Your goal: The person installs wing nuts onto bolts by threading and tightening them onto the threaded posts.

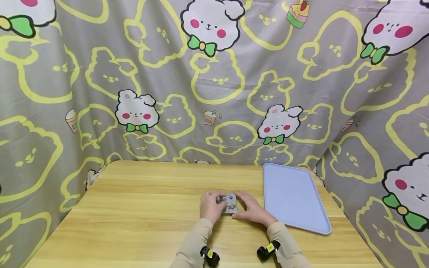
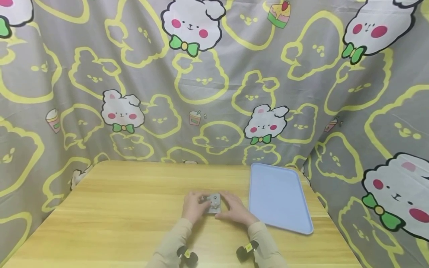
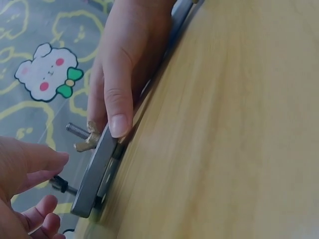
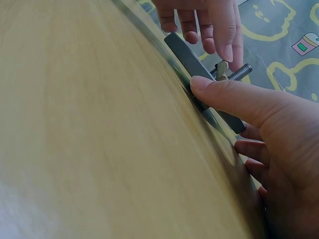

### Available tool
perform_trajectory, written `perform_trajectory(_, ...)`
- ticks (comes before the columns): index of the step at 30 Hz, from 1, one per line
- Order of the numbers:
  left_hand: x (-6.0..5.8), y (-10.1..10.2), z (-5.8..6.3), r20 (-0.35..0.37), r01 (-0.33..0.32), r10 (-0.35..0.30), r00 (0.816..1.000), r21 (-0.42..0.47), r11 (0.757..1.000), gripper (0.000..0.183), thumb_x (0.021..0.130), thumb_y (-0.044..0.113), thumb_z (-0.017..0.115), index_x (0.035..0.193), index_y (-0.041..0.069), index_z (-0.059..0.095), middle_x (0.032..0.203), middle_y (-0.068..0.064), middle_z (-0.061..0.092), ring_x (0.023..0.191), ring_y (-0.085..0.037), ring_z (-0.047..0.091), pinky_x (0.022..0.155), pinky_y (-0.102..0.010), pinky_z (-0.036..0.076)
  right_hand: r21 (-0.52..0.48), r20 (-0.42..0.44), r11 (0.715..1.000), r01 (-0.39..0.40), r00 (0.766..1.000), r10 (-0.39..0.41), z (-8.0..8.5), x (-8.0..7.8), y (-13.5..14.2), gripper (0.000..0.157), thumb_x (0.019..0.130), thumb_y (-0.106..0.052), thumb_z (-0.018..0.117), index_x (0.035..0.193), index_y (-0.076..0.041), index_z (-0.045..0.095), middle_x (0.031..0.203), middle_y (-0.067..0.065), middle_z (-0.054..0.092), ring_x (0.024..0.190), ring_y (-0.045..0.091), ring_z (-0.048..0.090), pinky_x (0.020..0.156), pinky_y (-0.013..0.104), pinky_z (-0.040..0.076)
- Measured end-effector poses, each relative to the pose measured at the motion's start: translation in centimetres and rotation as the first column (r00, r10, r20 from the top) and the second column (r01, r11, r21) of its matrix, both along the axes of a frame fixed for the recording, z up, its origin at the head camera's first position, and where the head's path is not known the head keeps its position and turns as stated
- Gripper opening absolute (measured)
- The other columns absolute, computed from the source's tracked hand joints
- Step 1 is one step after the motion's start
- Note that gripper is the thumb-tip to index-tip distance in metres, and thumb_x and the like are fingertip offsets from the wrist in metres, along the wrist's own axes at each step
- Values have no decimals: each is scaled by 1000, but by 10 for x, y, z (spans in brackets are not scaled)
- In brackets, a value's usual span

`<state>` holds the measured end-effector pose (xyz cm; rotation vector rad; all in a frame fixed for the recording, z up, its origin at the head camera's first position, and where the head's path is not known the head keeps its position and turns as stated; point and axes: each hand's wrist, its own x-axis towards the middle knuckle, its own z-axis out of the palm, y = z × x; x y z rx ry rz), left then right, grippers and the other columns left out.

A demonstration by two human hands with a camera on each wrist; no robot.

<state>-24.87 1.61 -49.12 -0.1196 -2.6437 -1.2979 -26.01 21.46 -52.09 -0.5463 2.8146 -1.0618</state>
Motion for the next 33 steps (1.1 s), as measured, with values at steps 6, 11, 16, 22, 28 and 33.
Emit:
perform_trajectory(6, -2, -5, -2, -13, -27, 26, 1000, -21, 999, 18, 75, 21, 81, 93, 22, 77, 102, -7, 61, 97, -28, 53, 76, -42, 44, 4, -3, 1000, -1, 1000, 1, 0, -1, 1, 94, 78, -50, 76, 152, -14, 32, 158, 21, 27, 146, 47, 19, 115, 70, 13)
perform_trajectory(11, -3, -8, -3, -8, -51, 51, 999, -13, 999, 17, 74, 22, 82, 90, 21, 76, 103, -8, 63, 98, -30, 54, 77, -43, 45, 1, -10, 1000, -10, 1000, 10, -1, -1, 1, 94, 78, -50, 76, 152, -13, 32, 158, 21, 27, 147, 45, 19, 116, 69, 11)
perform_trajectory(16, -3, -12, -1, -9, -77, 77, 997, 4, 997, 18, 73, 20, 82, 89, 17, 76, 99, -9, 62, 95, -29, 54, 77, -44, 45, 9, -27, 1000, -21, 999, 22, 1, 0, 1, 93, 78, -48, 76, 151, -10, 35, 157, 21, 31, 148, 42, 20, 118, 65, 12)
perform_trajectory(22, -5, -11, 0, 13, -91, 91, 996, 14, 996, 20, 74, 19, 81, 93, 16, 75, 99, -9, 61, 94, -27, 53, 77, -43, 44, 12, -31, 1000, -23, 999, 23, 2, 0, 1, 92, 77, -47, 77, 150, -9, 35, 156, 20, 32, 148, 42, 20, 119, 63, 12)
perform_trajectory(28, -9, -8, -3, 30, -87, 87, 996, 15, 996, 22, 74, 20, 80, 96, 18, 76, 101, -9, 61, 96, -27, 53, 78, -43, 44, 12, -27, 1000, -18, 999, 18, 1, -1, 2, 93, 77, -49, 76, 151, -9, 35, 157, 20, 31, 148, 42, 21, 119, 64, 12)
perform_trajectory(33, -13, -5, -5, 39, -80, 79, 996, 10, 997, 24, 74, 22, 82, 97, 19, 76, 102, -9, 61, 97, -27, 53, 79, -43, 44, 13, -23, 1000, -14, 1000, 15, 0, -1, 1, 94, 78, -50, 76, 151, -10, 34, 157, 20, 30, 148, 42, 20, 118, 64, 11)
